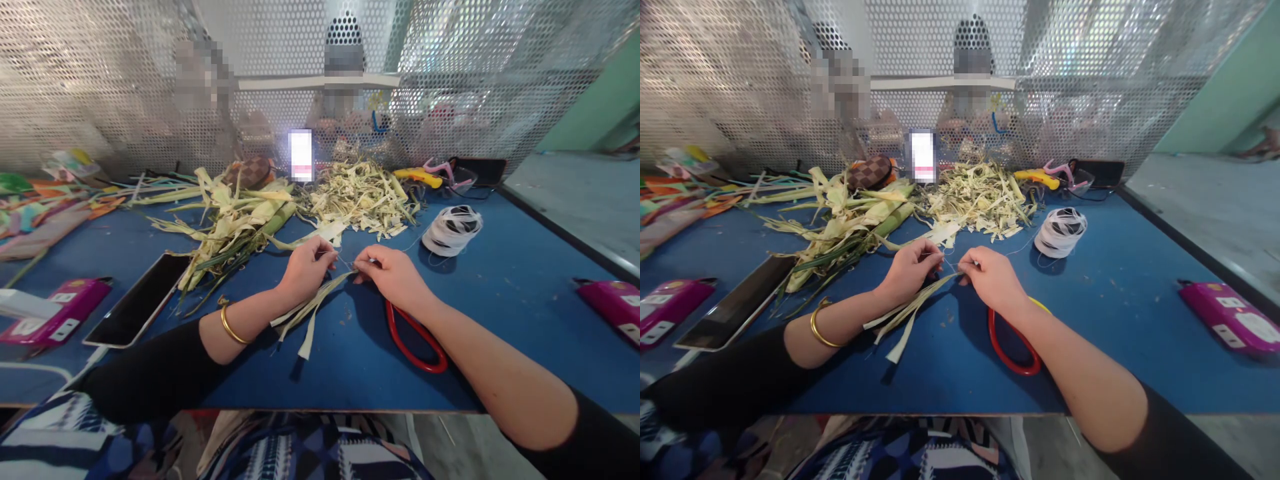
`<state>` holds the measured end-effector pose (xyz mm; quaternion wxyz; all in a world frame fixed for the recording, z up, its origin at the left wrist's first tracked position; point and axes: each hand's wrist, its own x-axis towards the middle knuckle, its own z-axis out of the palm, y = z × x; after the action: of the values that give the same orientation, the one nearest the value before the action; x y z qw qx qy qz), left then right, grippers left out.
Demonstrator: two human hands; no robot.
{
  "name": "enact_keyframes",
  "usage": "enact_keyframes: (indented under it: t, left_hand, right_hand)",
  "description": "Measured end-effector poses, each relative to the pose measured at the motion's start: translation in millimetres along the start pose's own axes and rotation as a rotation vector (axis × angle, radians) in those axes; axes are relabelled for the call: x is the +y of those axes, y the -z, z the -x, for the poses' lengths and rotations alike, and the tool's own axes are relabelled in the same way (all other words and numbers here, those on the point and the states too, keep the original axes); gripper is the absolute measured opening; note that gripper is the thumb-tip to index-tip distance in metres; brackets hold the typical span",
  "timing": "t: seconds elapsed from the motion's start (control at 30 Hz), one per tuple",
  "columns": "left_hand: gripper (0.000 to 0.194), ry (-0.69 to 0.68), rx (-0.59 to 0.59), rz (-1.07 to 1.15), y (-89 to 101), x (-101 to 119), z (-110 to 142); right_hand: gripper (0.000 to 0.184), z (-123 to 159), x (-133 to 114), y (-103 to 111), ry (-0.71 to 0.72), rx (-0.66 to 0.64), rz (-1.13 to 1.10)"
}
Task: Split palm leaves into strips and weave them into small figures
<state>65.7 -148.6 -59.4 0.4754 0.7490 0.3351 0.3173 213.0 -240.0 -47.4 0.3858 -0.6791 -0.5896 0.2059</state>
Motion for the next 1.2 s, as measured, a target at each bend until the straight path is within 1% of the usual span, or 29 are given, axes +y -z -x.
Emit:
enact_keyframes:
  t: [0.1, 0.23, 0.3, 0.4, 0.47, 0.57, 0.67, 0.8, 0.9, 1.0, 1.03, 1.1, 1.2]
  left_hand:
    - [0.008, 0.151, -0.002, 0.1, -1.3, -2, -3]
    - [0.008, 0.212, 0.041, 0.12, -1.5, 0, -4]
    - [0.009, 0.231, 0.062, 0.196, -0.7, 1, -4]
    - [0.013, 0.271, 0.089, 0.411, 1.6, 4, -6]
    - [0.016, 0.304, 0.073, 0.54, 3.1, 6, -7]
    - [0.016, 0.331, 0.024, 0.609, 3.7, 6, -7]
    - [0.014, 0.335, 0.011, 0.561, 1.3, 4, -6]
    - [0.015, 0.304, -0.026, 0.458, -3.5, 4, -4]
    - [0.017, 0.248, -0.069, 0.379, -5.3, 8, -2]
    - [0.016, 0.178, -0.12, 0.315, -4.9, 9, -1]
    - [0.015, 0.148, -0.137, 0.299, -4.6, 8, -1]
    - [0.014, 0.085, -0.168, 0.247, -3.6, 6, -1]
    - [0.013, 0.007, -0.206, 0.114, -1.6, 2, -2]
  right_hand:
    - [0.017, 0, 2, 1, 0.08, 0.066, 0.007]
    - [0.016, 2, 2, 3, 0.113, 0.088, -0.009]
    - [0.017, 2, 2, 3, 0.122, 0.074, 0.009]
    - [0.018, 1, 3, 4, 0.109, 0.031, 0.044]
    - [0.019, 0, 6, 3, 0.083, -0.021, 0.044]
    - [0.018, -2, 10, 3, 0.058, -0.078, 0.018]
    - [0.017, -3, 7, 4, 0.068, -0.084, -0.08]
    - [0.021, 1, -6, 5, 0.107, -0.066, -0.289]
    - [0.024, 3, -10, 2, 0.062, -0.139, -0.501]
    - [0.025, 3, -8, -2, 0.01, -0.218, -0.663]
    - [0.025, 3, -7, -2, -0.002, -0.22, -0.681]
    - [0.026, 1, -5, -3, -0.015, -0.185, -0.664]
    - [0.027, 0, -5, -2, 0.006, -0.125, -0.541]
